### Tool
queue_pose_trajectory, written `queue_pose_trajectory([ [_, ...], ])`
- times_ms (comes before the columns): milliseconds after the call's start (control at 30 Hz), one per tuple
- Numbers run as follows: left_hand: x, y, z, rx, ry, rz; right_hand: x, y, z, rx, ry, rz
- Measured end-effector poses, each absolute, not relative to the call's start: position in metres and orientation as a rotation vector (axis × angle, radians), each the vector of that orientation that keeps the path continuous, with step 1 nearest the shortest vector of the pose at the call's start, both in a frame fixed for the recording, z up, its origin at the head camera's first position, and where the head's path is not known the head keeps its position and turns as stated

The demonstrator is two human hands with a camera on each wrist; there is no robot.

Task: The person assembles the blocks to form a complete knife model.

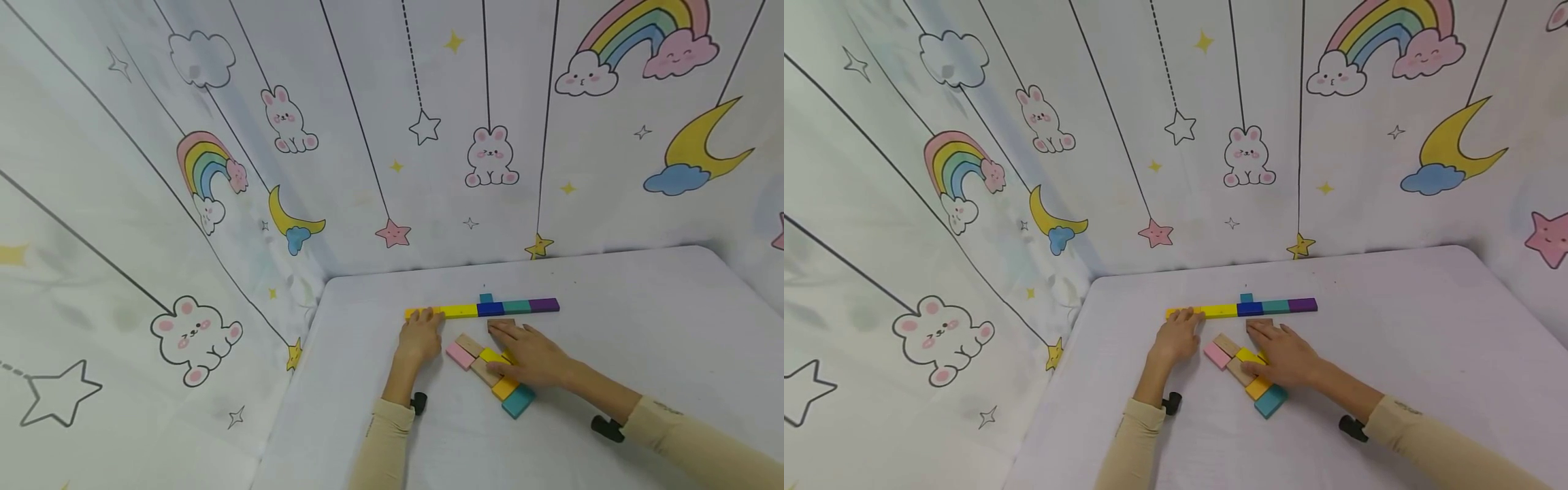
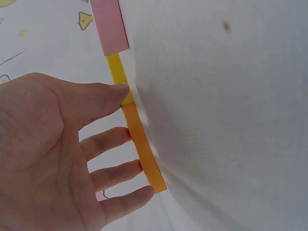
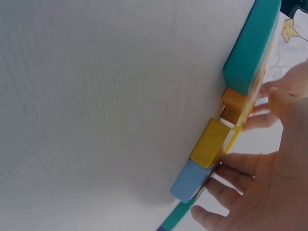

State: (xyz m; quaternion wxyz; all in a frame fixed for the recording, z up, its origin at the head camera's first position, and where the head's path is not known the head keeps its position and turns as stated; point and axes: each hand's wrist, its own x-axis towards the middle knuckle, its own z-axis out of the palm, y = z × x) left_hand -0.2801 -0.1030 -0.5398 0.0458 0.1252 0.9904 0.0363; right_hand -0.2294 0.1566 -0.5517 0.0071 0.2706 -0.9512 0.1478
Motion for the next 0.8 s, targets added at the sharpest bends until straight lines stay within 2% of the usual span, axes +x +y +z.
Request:
queue_pose_trajectory([
  [800, -0.28, -0.104, -0.542, 0.372, 3.023, 0.096, -0.239, 0.141, -0.557, 0.913, -2.985, 0.464],
])
